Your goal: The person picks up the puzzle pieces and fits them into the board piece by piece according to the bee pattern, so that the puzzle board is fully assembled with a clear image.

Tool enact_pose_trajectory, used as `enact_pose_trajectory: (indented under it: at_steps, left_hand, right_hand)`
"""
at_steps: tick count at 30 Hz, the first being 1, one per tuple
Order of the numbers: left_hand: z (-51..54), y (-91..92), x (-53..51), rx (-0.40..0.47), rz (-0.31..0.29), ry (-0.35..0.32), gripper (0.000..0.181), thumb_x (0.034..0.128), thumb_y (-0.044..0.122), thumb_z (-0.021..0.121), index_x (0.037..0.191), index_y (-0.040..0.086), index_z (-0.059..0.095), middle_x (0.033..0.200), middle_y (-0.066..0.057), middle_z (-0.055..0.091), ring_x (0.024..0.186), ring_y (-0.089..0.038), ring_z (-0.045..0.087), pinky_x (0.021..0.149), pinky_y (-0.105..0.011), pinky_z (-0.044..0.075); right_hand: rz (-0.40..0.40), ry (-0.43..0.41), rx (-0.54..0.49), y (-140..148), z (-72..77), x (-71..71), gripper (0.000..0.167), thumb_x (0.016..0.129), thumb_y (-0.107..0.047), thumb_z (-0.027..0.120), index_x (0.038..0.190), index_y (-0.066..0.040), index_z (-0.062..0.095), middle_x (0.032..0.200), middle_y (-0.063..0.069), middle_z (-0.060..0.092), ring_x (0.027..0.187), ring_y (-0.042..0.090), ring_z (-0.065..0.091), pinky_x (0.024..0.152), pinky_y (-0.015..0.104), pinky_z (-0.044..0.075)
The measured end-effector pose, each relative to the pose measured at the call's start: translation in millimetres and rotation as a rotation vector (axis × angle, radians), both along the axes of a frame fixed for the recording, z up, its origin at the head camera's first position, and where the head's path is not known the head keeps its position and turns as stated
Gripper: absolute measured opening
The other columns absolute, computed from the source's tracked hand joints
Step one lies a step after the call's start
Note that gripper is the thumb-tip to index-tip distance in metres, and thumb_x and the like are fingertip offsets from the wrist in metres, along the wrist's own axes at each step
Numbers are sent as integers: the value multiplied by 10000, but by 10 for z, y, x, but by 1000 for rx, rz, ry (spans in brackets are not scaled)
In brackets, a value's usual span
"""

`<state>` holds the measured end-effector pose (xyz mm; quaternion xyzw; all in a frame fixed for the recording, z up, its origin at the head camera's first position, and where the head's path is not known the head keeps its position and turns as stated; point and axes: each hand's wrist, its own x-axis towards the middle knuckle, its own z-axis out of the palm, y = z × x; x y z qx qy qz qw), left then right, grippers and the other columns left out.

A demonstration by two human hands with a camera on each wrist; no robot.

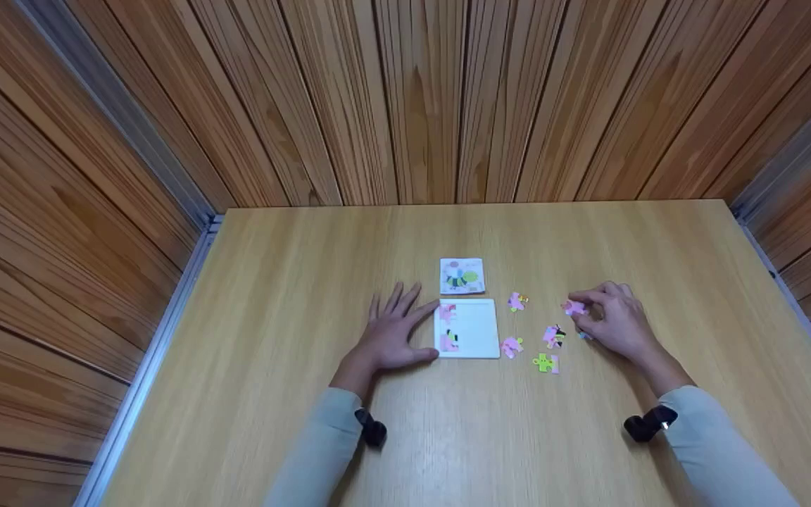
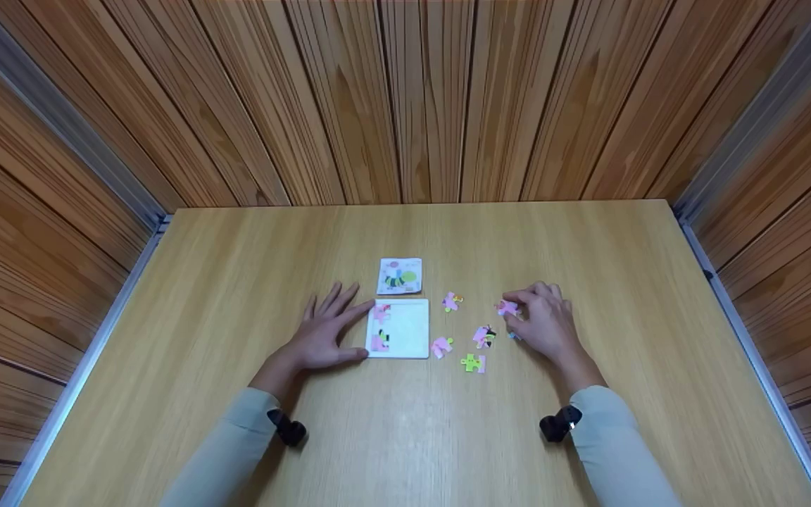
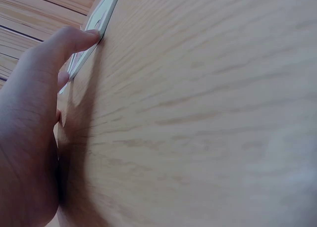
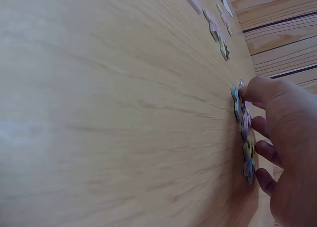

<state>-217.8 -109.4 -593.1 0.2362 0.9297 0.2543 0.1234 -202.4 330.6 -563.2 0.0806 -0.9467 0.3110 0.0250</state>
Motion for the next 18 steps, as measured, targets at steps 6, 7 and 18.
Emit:
enact_pose_trajectory:
  at_steps: [6, 7, 18]
  left_hand:
    - [-14, -7, -7, 11, 4, 5, 982, 911, 761, 697, 1763, 400, 370, 1934, -69, 127, 1809, -413, -29, 1392, -768, -105]
    - [-5, -7, -5, 7, 4, 3, 983, 911, 756, 698, 1765, 401, 364, 1935, -66, 119, 1808, -411, -37, 1392, -763, -114]
    - [117, 21, 62, -40, 1, 6, 948, 954, 728, 670, 1773, 371, 355, 1935, -80, 113, 1806, -430, -19, 1396, -780, -66]
  right_hand:
    - [-14, -11, -4, -6, -7, -16, 352, 1004, -110, 813, 1336, 5, 795, 1210, 220, 676, 1152, 360, 493, 931, 444, 325]
    - [-15, -12, -5, -9, -9, -18, 348, 1007, -117, 813, 1333, 2, 796, 1211, 218, 674, 1148, 354, 490, 928, 437, 322]
    - [-18, -25, -4, 11, -41, -24, 350, 998, -121, 814, 1327, -1, 797, 1201, 196, 663, 1130, 334, 485, 930, 431, 319]
